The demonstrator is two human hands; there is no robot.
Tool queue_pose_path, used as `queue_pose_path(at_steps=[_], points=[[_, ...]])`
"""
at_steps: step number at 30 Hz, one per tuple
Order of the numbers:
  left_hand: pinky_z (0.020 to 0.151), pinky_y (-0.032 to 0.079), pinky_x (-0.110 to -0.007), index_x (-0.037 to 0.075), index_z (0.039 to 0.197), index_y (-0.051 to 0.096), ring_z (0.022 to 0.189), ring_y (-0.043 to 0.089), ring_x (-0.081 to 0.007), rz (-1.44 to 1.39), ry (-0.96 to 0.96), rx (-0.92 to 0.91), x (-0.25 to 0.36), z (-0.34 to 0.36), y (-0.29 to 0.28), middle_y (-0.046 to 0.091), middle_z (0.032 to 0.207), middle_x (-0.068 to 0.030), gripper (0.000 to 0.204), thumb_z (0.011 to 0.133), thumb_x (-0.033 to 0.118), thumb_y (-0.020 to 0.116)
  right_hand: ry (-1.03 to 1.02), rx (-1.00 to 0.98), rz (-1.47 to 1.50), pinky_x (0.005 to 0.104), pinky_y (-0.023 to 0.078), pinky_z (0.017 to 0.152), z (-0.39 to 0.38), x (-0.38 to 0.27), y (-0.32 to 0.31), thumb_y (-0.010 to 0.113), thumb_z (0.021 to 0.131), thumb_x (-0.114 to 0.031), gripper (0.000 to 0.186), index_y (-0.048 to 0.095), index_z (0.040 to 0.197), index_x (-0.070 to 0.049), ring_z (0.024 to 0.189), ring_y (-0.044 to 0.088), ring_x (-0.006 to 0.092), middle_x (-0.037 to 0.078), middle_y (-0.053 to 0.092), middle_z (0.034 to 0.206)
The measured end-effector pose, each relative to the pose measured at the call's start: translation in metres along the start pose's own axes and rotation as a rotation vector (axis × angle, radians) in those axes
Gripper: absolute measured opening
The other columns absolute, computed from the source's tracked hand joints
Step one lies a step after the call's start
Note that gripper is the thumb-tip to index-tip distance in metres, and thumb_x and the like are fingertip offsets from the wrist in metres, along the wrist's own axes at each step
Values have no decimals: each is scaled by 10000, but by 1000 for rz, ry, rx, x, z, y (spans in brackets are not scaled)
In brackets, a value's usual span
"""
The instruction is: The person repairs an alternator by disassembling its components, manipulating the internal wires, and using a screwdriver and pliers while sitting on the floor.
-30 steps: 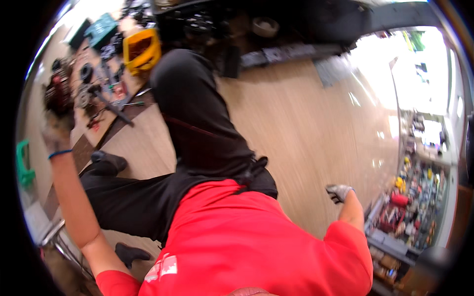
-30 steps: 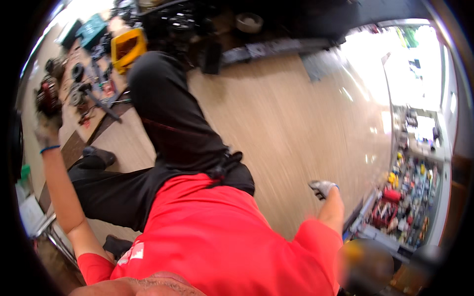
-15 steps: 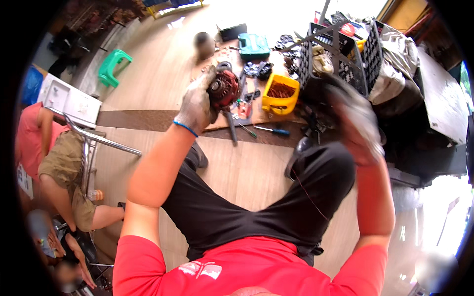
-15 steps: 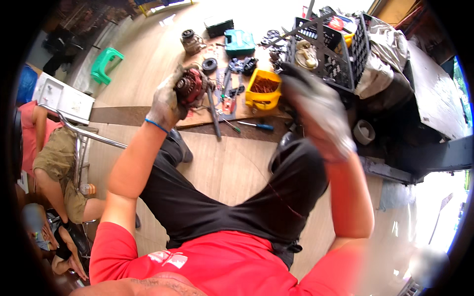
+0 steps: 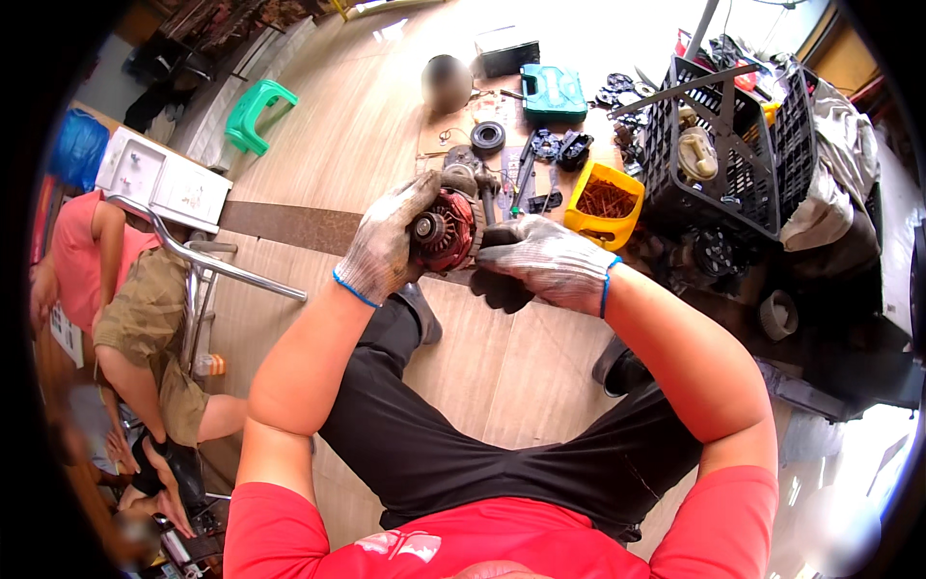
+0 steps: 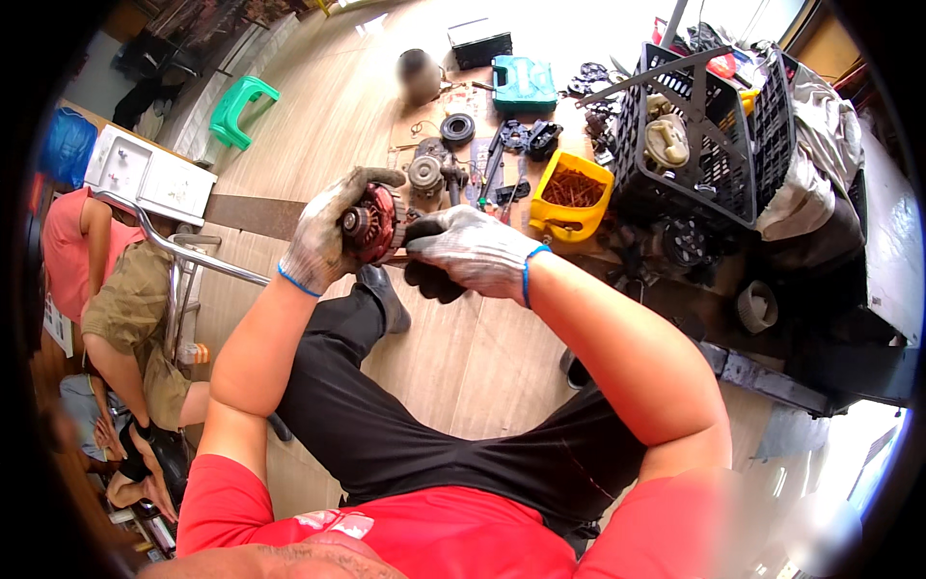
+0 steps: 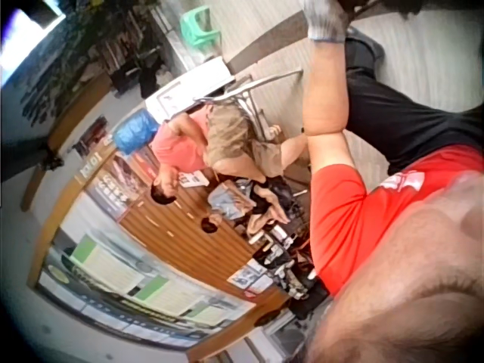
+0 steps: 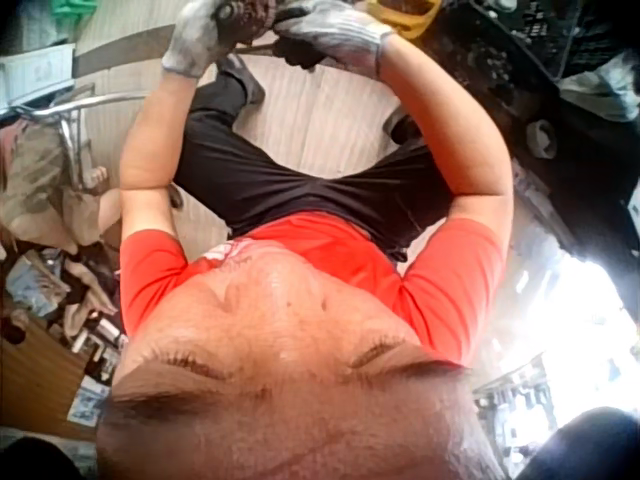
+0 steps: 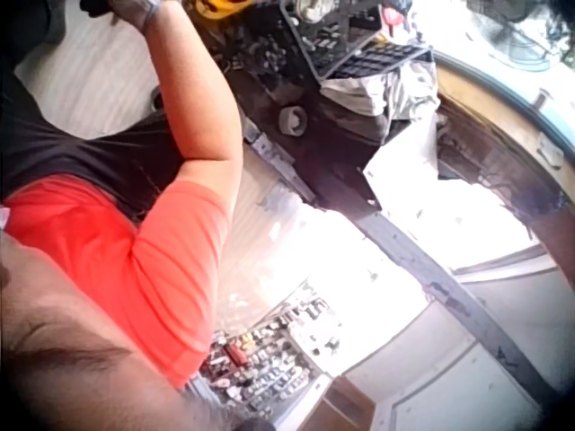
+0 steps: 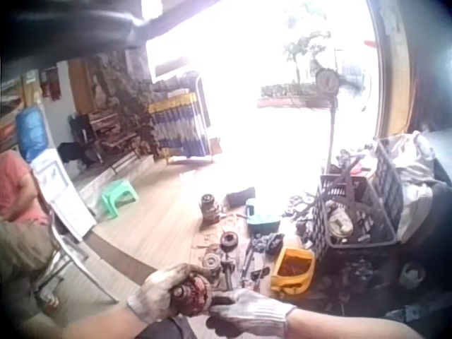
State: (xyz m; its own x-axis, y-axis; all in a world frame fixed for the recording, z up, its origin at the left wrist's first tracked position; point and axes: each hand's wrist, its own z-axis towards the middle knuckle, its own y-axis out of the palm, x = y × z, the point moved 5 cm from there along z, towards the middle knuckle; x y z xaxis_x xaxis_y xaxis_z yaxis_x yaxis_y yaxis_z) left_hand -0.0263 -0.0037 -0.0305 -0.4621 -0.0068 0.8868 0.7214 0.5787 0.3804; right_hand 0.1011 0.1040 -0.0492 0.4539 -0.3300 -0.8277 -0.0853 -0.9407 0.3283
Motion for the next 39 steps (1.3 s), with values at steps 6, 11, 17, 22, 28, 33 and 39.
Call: queue_pose_path(at_steps=[6,11,17,22,28,33,39], points=[[795,604,-308,-39,1222,597,875,682,-166,120,30,-37,4,7,-5,673,991,-112,379,1072,281,461,-331,124,-988,331,540,702,-1,-33,-29,583,977,-204,284,681,1168,-18,761,679,216,149,707,910],[826,598,-310,-18,1218,609,946,687,-162,320,71,116,1,7,-20,680,1043,-112,357,1065,284,495,-334,295,-966,365,545,796,-17,-42,-23,597,973,-223,288,690,1172,-36,889,700,307,197,714,1025],[654,592,-341,48,1164,629,850,713,-197,-9,77,400,-8,11,-37,701,1071,-112,303,1051,310,528,-460,257,-1082,485,547,716,-36,-20,18,597,957,-318,269,696,1012,-73,793,679,417,216,689,821],[561,529,-337,64,1110,630,673,667,-222,-290,83,613,-6,18,-43,703,868,-97,365,1052,395,486,-371,323,-1214,500,537,687,-27,20,28,534,956,-253,225,667,963,-71,808,692,410,209,698,829],[498,465,-321,73,1096,635,574,593,-205,-333,98,555,7,10,-55,694,830,-83,415,1037,457,488,-247,280,-1052,495,526,757,-12,47,25,485,1001,-293,311,639,1088,-37,871,680,424,241,699,911],[496,474,-311,89,1103,659,617,639,-200,-363,119,428,17,8,-54,717,876,-77,388,1030,440,511,20,-15,-1021,432,435,1053,-25,34,14,580,927,-500,788,396,1479,31,1261,540,433,335,551,1328],[522,483,-296,112,1171,678,698,678,-181,-281,109,379,6,9,-28,719,889,-44,374,1025,424,531,-140,105,-500,356,506,859,-28,-20,-13,632,900,-518,786,445,1461,1,1025,617,248,210,655,1130]])
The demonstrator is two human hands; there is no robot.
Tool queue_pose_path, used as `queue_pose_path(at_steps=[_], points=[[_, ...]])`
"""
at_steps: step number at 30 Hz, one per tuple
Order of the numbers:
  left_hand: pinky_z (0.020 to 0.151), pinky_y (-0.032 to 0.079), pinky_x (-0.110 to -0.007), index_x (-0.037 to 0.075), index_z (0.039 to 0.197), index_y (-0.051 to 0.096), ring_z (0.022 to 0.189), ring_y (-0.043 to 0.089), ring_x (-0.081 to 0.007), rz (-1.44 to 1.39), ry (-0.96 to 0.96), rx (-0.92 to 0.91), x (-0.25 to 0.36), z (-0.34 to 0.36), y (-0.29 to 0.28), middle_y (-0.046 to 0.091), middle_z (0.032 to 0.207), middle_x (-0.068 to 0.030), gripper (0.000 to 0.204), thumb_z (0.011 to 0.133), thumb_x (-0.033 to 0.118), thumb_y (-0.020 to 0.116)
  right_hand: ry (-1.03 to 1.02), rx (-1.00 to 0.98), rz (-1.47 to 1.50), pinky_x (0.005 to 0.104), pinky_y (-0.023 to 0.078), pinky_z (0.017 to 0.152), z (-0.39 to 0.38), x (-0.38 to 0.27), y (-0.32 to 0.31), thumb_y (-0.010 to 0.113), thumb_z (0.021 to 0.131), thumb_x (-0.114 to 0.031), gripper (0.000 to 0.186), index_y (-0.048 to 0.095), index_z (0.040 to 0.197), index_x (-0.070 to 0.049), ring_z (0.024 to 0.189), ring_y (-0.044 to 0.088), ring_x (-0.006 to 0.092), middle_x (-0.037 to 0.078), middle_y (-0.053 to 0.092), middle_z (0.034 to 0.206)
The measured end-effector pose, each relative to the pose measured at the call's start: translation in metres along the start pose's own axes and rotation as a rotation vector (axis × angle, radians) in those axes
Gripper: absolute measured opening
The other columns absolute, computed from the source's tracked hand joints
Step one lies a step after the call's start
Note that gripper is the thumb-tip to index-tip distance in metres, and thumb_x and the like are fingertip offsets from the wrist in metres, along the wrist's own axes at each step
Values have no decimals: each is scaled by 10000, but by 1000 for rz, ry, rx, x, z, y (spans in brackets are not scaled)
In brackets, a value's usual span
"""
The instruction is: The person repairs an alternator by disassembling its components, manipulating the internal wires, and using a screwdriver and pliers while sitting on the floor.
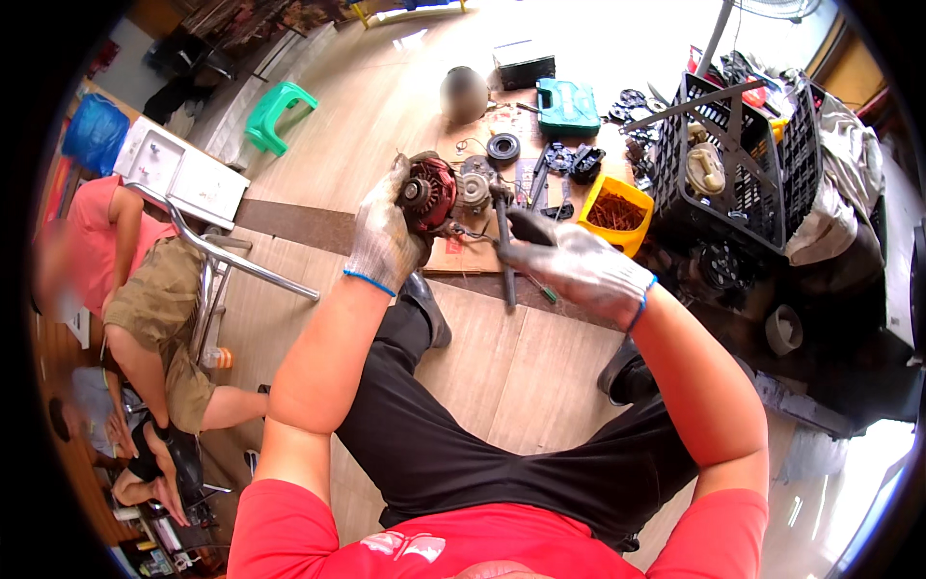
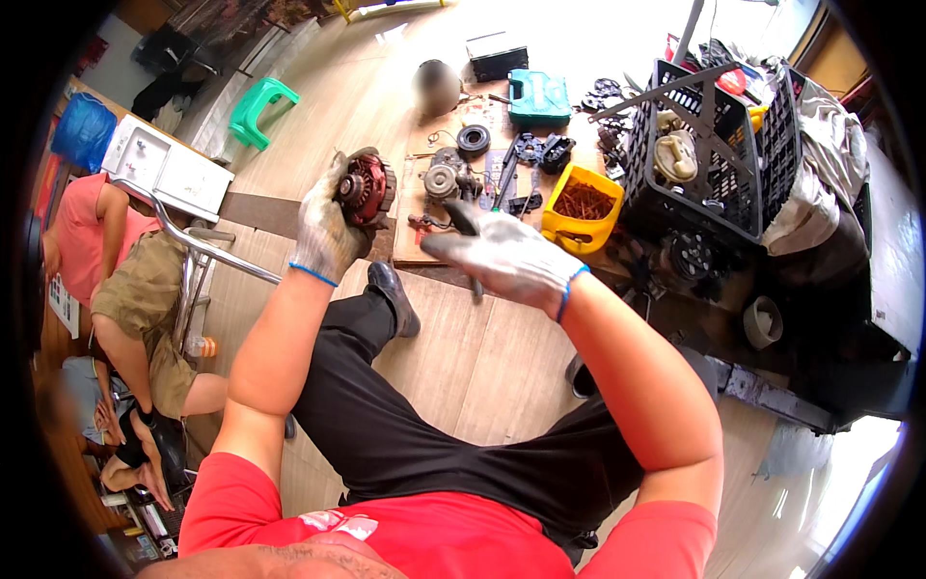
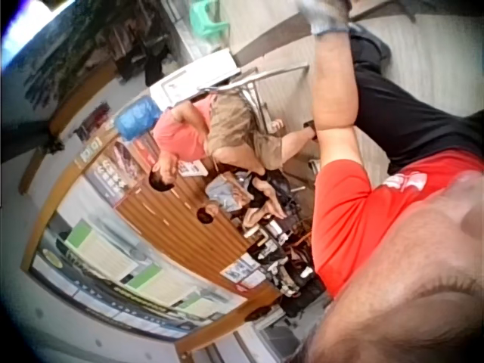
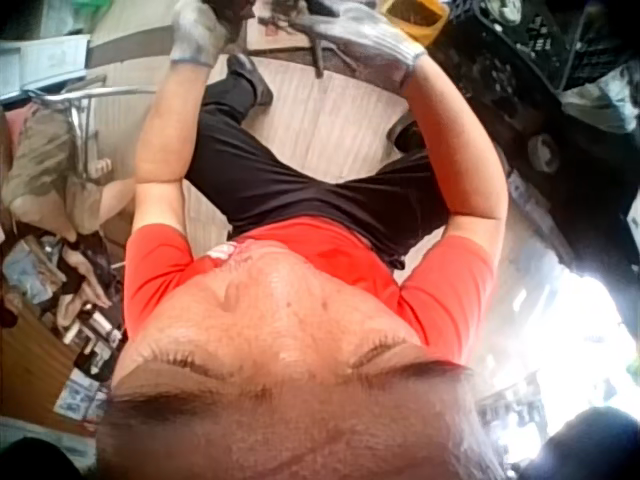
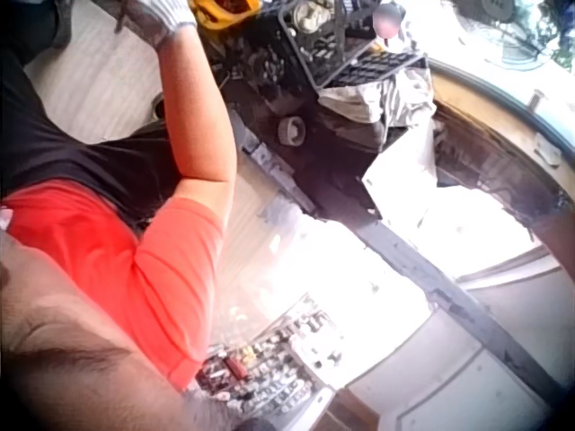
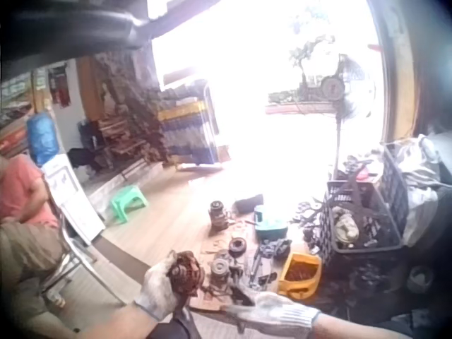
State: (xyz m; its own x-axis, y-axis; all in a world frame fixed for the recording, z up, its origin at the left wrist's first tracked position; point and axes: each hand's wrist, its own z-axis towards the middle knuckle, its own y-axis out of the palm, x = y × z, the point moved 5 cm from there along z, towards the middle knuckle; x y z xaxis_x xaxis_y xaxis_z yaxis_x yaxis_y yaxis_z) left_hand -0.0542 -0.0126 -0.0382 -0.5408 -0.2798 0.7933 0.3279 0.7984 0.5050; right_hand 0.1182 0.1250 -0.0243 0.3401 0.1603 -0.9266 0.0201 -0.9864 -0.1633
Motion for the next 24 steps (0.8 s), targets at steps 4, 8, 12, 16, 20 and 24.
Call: queue_pose_path(at_steps=[4,8,12,16,20,24], points=[[570,518,-321,96,1174,675,763,691,-198,60,-1,-108,-10,-7,13,716,922,-45,396,1031,431,519,-164,155,339,333,537,692,30,-1,11,644,924,-338,373,644,1112,-16,830,581,135,62,632,939],[590,533,-328,90,1178,672,790,698,-205,53,33,-113,-10,-3,15,717,934,-51,390,1030,422,529,-111,-8,891,310,578,630,34,-11,29,658,924,-157,209,657,1101,-45,730,616,119,48,645,936],[650,573,-345,55,1171,665,808,702,-208,47,67,-100,-9,-2,17,716,967,-78,391,1032,398,540,24,-15,898,305,550,614,26,-14,30,659,926,-132,165,692,1079,-78,610,570,123,20,650,854],[667,586,-352,42,1165,662,797,701,-212,107,72,-103,-6,-5,13,711,960,-88,394,1033,393,539,18,19,446,309,450,531,24,-12,21,575,984,-225,228,713,1058,-61,620,582,121,40,645,761],[546,516,-324,89,1132,676,717,685,-200,14,20,-34,-4,-6,16,710,899,-63,368,1026,416,545,-58,101,144,321,482,604,28,-12,20,538,977,-181,233,704,1045,-33,672,611,189,123,646,772],[500,469,-310,114,1081,686,664,667,-184,-4,11,1,3,-6,11,709,853,-50,346,1017,429,556,-334,227,-233,423,510,703,32,-6,22,537,970,-182,231,682,1034,-13,800,663,357,213,657,857]])
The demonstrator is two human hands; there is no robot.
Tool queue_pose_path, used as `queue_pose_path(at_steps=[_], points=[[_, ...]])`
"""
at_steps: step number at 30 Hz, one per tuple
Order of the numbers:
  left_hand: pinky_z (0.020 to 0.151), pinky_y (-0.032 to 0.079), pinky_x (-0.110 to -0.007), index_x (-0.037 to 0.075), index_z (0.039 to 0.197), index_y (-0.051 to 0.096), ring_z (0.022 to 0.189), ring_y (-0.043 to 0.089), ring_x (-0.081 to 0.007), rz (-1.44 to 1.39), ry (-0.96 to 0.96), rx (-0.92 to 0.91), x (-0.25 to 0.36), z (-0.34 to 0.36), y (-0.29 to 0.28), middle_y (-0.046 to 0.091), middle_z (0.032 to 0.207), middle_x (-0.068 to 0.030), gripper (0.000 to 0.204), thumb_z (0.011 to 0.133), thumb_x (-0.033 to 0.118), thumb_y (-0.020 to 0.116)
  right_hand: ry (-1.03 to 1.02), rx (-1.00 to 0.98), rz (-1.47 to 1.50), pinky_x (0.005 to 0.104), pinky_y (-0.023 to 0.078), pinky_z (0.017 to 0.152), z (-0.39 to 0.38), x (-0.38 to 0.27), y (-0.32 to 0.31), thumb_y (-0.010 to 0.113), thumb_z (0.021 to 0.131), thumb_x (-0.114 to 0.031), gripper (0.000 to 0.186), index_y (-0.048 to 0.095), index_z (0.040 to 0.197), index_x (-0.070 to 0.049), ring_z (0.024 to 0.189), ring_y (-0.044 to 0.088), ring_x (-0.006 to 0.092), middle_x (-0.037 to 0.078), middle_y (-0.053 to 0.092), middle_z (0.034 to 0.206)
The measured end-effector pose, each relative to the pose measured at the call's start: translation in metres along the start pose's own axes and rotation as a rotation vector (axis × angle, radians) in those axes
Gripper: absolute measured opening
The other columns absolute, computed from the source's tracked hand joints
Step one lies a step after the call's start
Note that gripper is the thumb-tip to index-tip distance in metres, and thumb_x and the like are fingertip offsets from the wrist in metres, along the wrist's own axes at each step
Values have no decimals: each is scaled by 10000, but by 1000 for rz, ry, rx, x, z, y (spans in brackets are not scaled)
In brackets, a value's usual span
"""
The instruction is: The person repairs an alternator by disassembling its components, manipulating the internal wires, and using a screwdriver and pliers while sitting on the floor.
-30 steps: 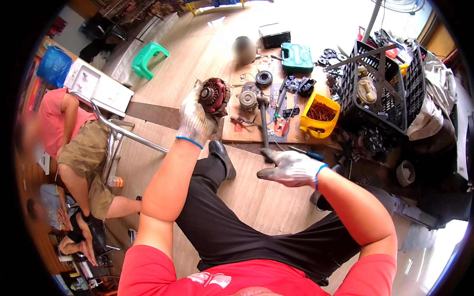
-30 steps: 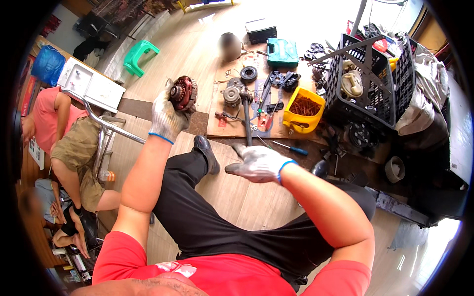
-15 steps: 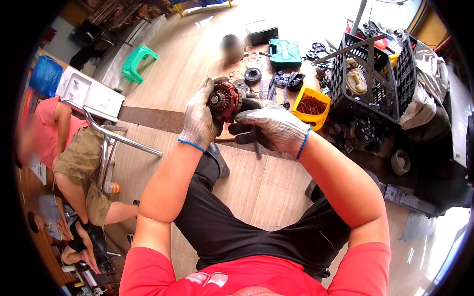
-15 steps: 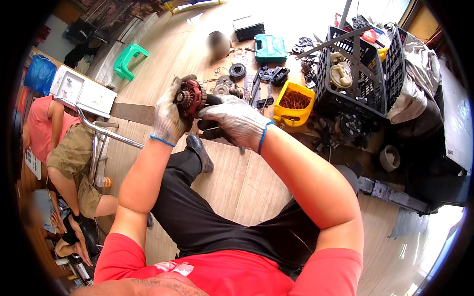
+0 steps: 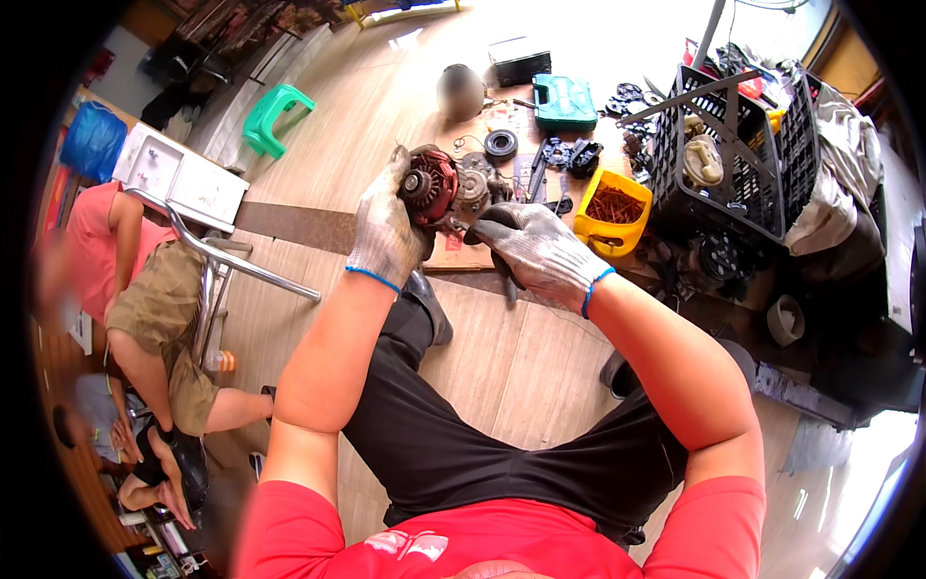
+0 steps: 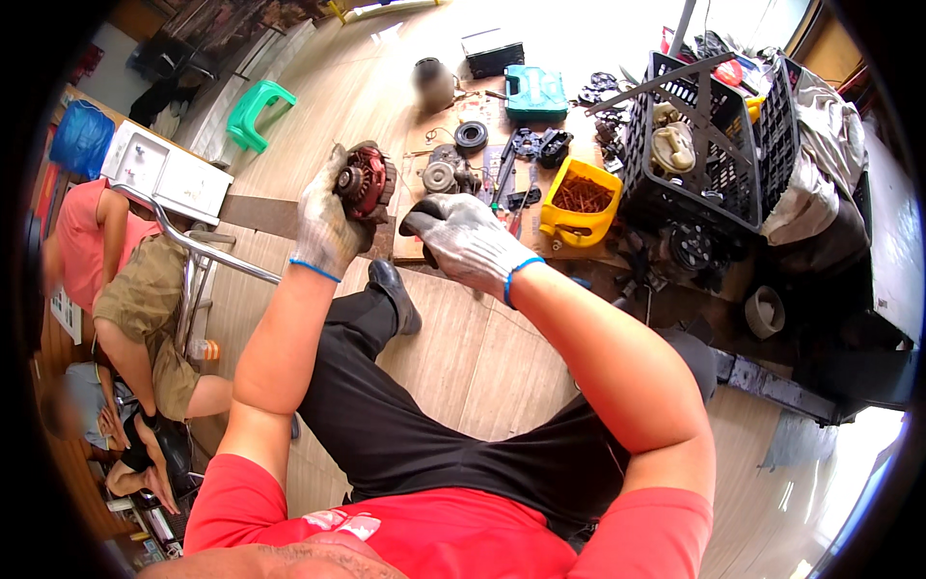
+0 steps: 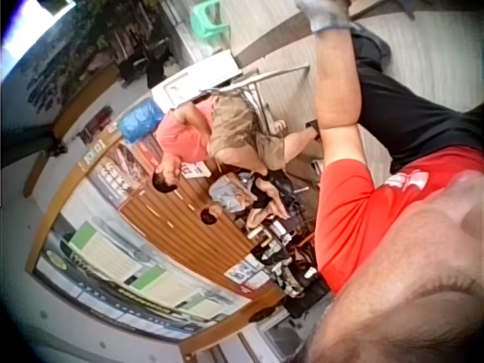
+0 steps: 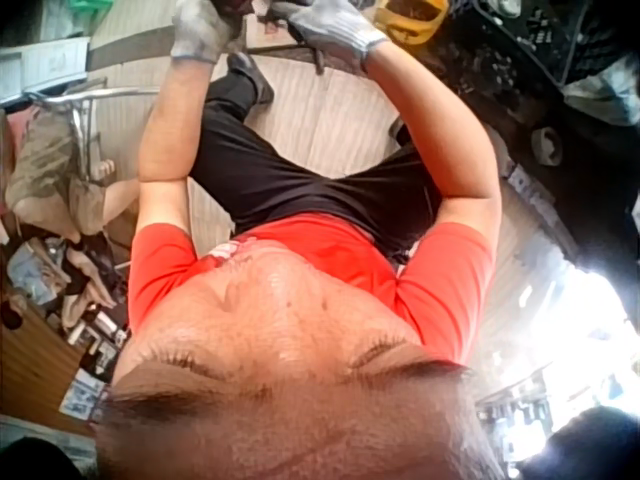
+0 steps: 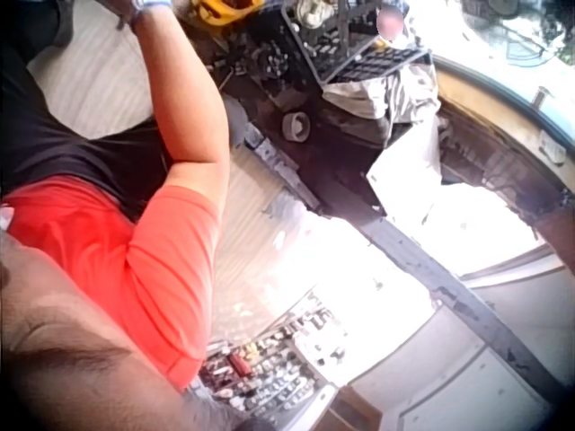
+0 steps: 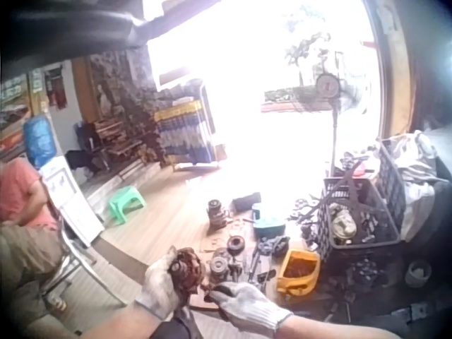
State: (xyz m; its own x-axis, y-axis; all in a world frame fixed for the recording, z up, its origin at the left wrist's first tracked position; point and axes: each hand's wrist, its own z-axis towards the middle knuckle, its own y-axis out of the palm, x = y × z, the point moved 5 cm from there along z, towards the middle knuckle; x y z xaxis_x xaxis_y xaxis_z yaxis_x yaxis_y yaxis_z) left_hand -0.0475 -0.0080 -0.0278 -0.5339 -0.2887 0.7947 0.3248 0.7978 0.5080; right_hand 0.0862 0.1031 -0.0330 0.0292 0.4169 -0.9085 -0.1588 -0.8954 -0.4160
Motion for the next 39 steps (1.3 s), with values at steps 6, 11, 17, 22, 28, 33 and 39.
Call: queue_pose_path(at_steps=[6,11,17,22,28,33,39], points=[[471,487,-285,110,1015,677,613,668,-187,-88,-17,67,20,6,-11,724,845,-66,376,963,479,626,-196,75,-209,456,519,704,-23,-4,20,541,974,-168,214,664,965,7,801,663,369,219,645,874],[472,504,-301,101,987,665,591,664,-203,-110,37,205,29,14,-24,720,815,-74,376,955,475,639,-111,84,-109,472,503,645,-49,10,37,544,989,-209,233,655,957,-6,766,655,400,233,634,805],[439,489,-291,102,976,664,559,641,-195,-58,39,159,34,22,-39,698,764,-59,389,955,490,634,-183,108,-156,500,502,610,-85,9,36,577,974,-268,209,610,1023,-68,720,647,426,215,640,753],[426,498,-291,104,979,675,561,649,-188,-31,-41,111,23,17,-28,696,758,-50,379,963,479,626,290,-437,-178,466,518,843,-101,16,37,606,948,-445,575,524,1318,-12,1008,651,441,289,664,1058],[423,519,-305,98,1048,698,577,665,-191,-1,-121,-25,6,8,-6,706,777,-46,392,965,473,620,276,-226,166,361,411,1066,-66,18,2,638,878,-567,913,359,1496,45,1261,535,344,265,549,1356],[487,527,-299,73,1146,696,629,662,-174,18,-163,-105,-8,-4,12,709,841,-33,436,995,464,578,128,-89,375,341,509,816,-29,2,-12,672,889,-445,746,494,1395,73,980,644,267,227,632,1166],[615,578,-309,12,1208,644,701,677,-172,55,-136,-99,-17,-26,46,697,876,-50,459,1019,422,559,-43,-70,409,297,510,619,-17,-1,-13,628,963,-224,250,674,1077,-6,734,634,120,69,659,862]])
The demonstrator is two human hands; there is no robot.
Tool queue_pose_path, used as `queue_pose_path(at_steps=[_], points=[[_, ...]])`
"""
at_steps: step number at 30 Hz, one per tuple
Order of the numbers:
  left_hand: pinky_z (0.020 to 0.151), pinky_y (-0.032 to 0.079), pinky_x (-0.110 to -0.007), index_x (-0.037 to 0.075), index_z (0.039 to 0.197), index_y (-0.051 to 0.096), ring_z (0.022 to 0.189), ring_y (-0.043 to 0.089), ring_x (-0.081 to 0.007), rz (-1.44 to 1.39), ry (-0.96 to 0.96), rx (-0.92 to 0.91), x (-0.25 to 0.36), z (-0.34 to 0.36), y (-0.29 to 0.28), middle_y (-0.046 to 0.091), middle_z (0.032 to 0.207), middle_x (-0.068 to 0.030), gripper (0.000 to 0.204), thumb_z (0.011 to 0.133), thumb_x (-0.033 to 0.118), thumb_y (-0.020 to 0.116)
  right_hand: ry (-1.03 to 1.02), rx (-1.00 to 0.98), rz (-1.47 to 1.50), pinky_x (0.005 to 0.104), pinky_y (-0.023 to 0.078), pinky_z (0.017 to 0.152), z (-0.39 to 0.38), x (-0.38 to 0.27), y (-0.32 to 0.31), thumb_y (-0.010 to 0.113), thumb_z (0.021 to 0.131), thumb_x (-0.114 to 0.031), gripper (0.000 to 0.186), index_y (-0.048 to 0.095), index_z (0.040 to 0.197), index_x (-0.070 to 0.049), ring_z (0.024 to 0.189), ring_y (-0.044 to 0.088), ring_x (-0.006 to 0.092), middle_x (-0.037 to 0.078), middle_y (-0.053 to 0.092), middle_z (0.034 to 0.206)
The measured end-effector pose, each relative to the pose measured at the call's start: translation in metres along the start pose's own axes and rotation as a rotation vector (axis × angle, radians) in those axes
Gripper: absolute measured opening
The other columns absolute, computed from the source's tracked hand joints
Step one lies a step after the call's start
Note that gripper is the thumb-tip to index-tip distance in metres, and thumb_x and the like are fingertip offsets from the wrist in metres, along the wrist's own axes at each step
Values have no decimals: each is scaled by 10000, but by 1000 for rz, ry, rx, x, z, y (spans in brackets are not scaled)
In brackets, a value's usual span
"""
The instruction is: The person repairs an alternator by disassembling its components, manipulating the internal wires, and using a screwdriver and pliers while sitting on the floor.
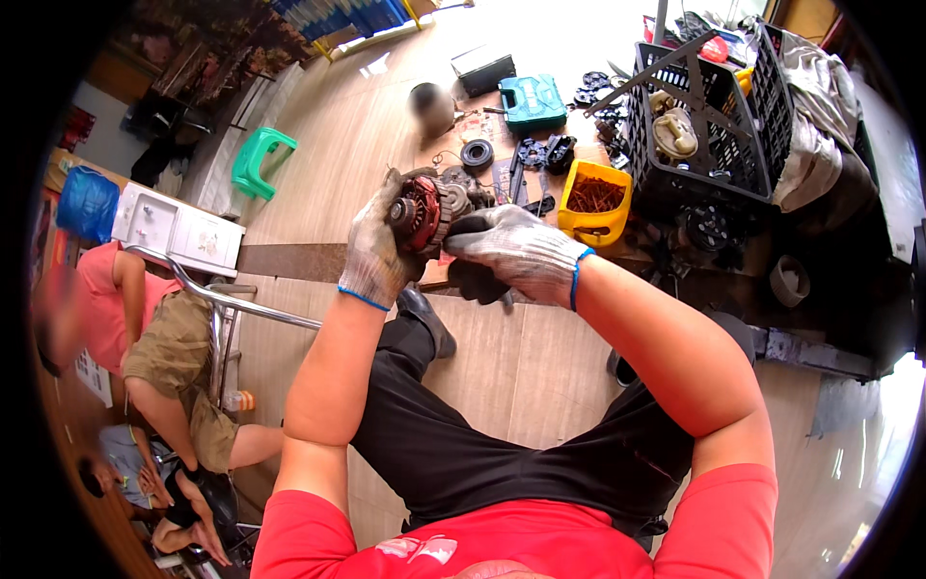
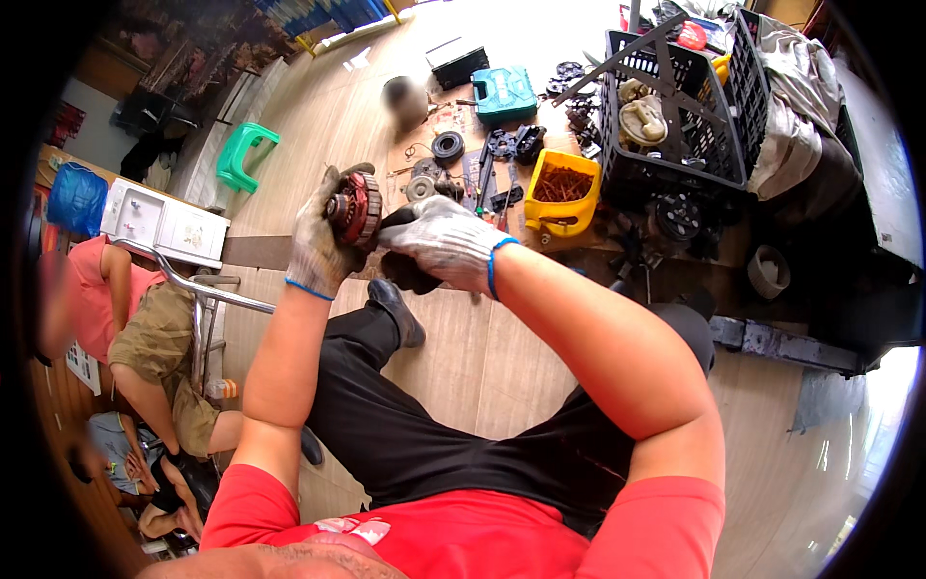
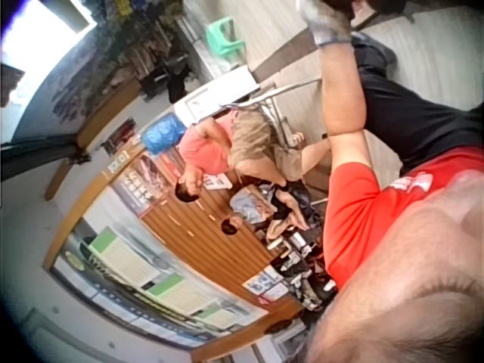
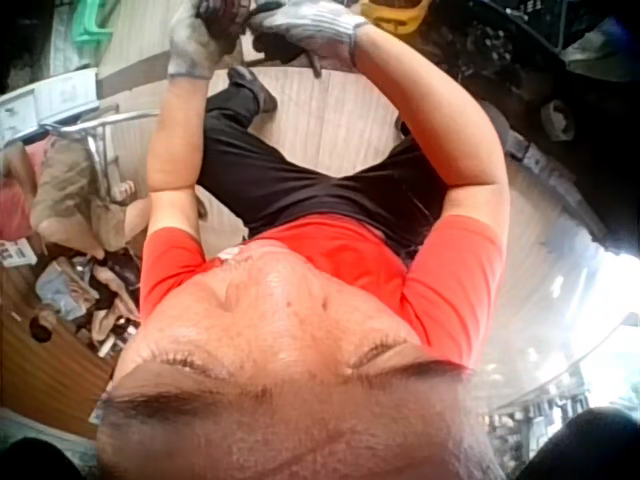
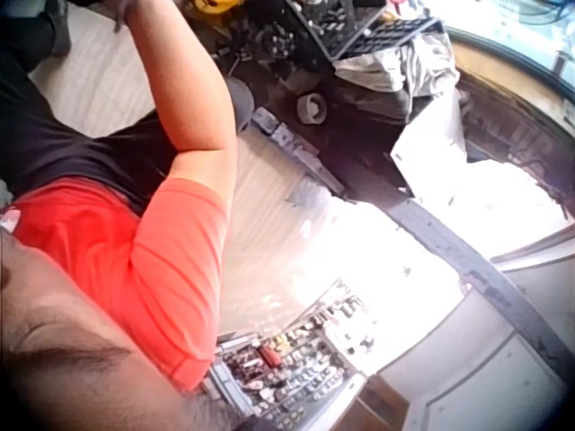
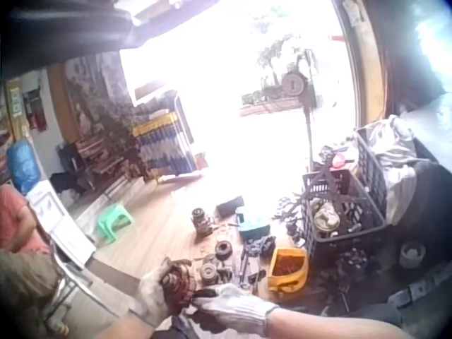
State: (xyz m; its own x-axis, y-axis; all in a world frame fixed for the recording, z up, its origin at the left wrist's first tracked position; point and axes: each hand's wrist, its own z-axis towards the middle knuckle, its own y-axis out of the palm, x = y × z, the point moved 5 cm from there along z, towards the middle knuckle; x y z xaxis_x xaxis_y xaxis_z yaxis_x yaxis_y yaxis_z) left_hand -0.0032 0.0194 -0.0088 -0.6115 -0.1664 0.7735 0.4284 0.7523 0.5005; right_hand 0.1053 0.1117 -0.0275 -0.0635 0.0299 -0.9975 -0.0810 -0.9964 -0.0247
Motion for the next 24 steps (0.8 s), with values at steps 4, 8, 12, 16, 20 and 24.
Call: queue_pose_path(at_steps=[4,8,12,16,20,24], points=[[661,584,-309,-5,1210,628,749,679,-176,103,-3,-222,5,3,-15,685,909,-78,445,1041,394,526,355,78,-25,388,543,665,-8,-20,-18,611,887,-93,117,666,959,-19,767,688,267,125,686,853],[703,595,-306,-5,1190,633,822,692,-169,270,74,-188,8,2,-17,680,960,-90,394,1053,345,515,-91,142,-648,420,552,692,-4,-19,-35,597,877,-116,164,683,1000,-51,808,678,327,167,675,909],[770,599,-294,8,1193,642,907,696,-172,587,247,-75,12,7,-26,676,1035,-95,363,1055,317,509,-401,199,-1008,380,537,687,-9,-30,-31,573,980,-189,220,696,1083,-39,734,650,263,169,680,857],[776,593,-295,33,1210,646,948,690,-165,727,372,5,10,17,-42,674,1082,-93,370,1047,344,530,138,182,-564,445,565,741,-18,-36,-23,575,989,-300,302,682,1103,-41,810,701,360,234,704,912],[708,595,-324,68,1189,651,919,704,-183,582,491,97,15,27,-55,687,1097,-92,355,1045,371,534,13,145,-676,486,541,730,-26,-42,-2,591,959,-306,272,686,919,-55,809,669,420,222,680,828],[511,511,-309,98,1099,658,689,670,-186,61,163,224,10,30,-48,709,969,-67,379,1030,448,528,28,100,-837,496,544,707,-29,-15,13,576,910,-206,161,670,896,-76,805,682,404,199,691,818]])
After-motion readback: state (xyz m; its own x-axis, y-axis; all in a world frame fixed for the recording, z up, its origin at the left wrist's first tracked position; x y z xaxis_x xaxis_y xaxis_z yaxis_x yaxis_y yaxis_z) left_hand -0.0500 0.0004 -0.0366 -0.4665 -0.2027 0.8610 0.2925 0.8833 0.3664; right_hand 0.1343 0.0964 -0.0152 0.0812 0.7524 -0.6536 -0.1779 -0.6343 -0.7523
